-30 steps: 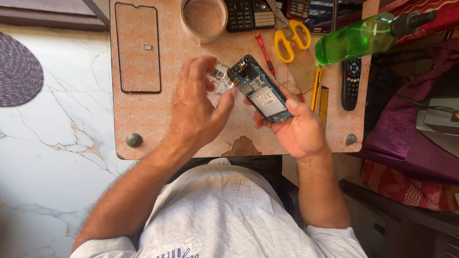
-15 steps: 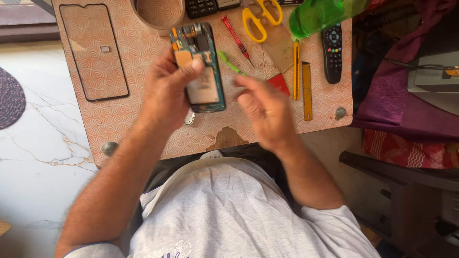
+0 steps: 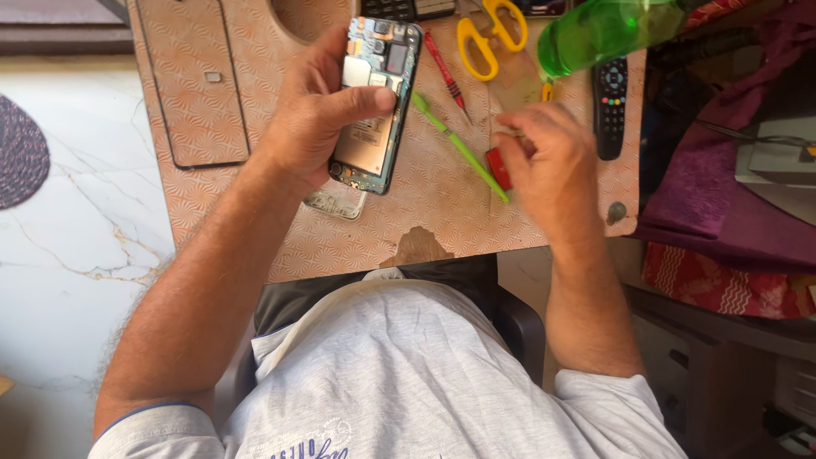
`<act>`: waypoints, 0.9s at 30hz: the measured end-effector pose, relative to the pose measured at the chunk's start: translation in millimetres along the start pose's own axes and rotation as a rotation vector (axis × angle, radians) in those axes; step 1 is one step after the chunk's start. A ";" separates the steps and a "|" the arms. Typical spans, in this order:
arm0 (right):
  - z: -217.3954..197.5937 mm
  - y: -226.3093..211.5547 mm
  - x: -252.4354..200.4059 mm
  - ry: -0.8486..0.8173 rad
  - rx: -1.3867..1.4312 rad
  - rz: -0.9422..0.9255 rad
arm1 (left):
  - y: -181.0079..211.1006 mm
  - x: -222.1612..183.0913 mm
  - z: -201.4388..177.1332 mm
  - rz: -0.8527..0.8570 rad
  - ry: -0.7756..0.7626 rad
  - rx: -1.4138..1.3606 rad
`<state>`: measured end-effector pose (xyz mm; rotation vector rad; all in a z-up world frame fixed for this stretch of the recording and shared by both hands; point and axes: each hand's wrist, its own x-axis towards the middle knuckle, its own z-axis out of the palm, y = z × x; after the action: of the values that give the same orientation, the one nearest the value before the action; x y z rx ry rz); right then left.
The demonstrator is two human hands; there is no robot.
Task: The person cleans the internal components of a disassembled mobile phone by hand using a brush and liquid from a spray bottle, then fits the motherboard and screen into the phone's frame.
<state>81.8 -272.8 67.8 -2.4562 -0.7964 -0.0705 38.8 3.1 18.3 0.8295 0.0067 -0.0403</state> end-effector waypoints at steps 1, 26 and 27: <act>-1.4 3.0 2.0 0.001 -0.001 0.000 | -0.5 -0.9 -1.8 0.001 -0.001 0.010; 17.5 0.3 -8.3 -0.037 -0.062 0.079 | -8.8 -0.9 -5.7 -0.062 -0.042 0.063; 22.4 -5.7 -8.0 -0.056 -0.085 0.067 | -8.3 -1.1 -5.4 -0.065 -0.044 0.070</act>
<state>69.5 -261.5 49.9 -2.5735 -0.7478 -0.0112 37.4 1.5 8.6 0.8977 -0.0090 -0.1208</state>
